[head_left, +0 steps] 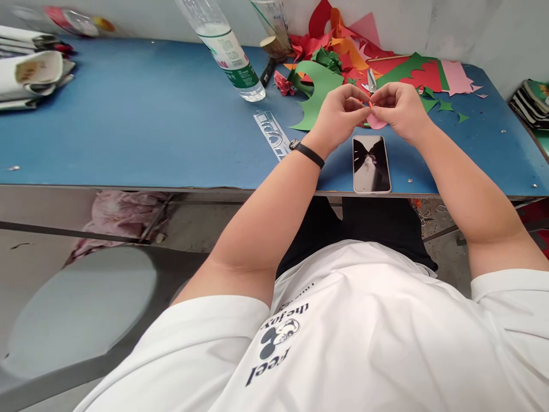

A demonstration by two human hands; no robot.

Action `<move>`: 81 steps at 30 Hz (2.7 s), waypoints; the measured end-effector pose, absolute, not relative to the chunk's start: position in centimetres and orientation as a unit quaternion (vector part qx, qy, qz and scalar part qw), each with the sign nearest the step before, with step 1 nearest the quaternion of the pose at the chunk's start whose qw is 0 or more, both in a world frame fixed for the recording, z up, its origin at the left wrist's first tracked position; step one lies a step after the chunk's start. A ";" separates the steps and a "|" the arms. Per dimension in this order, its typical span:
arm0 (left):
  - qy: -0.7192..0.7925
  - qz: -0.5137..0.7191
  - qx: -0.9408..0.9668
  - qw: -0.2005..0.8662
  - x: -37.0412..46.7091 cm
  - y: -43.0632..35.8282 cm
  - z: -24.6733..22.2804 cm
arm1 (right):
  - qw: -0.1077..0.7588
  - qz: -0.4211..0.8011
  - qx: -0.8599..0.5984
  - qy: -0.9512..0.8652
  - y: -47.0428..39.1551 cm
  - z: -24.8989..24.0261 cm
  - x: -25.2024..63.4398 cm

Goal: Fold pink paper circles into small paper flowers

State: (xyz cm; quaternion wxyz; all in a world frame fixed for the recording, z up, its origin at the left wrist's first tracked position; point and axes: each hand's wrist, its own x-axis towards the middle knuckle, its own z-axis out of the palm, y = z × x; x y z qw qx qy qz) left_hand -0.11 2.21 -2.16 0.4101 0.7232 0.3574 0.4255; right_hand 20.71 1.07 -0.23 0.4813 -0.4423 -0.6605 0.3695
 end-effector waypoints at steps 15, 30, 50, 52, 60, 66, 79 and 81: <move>0.357 0.450 0.673 0.466 0.5 2.0 -1.9 | 0.474 0.334 -0.469 -0.666 0.6 0.3 20.2; 0.358 0.463 0.689 0.427 0.4 2.3 -2.0 | 0.451 0.322 -0.466 -0.690 0.8 0.7 21.0; 0.339 0.524 0.650 0.434 1.2 3.1 -2.9 | 0.502 0.313 -0.462 -0.660 1.0 0.3 20.2; 0.332 0.537 0.643 0.433 1.3 3.1 -3.0 | 0.496 0.299 -0.476 -0.661 1.2 0.1 20.0; 0.337 0.525 0.647 0.439 1.2 3.4 -3.6 | 0.489 0.313 -0.490 -0.650 1.5 -0.2 19.7; 0.348 0.523 0.637 0.446 1.3 3.0 -3.3 | 0.492 0.315 -0.501 -0.638 1.4 -0.2 19.6; 0.312 0.525 0.652 0.448 1.5 3.8 -3.4 | 0.437 0.358 -0.458 -0.686 0.8 1.9 22.0; 0.314 0.523 0.650 0.454 1.4 3.2 -2.9 | 0.412 0.357 -0.441 -0.713 1.0 2.1 22.5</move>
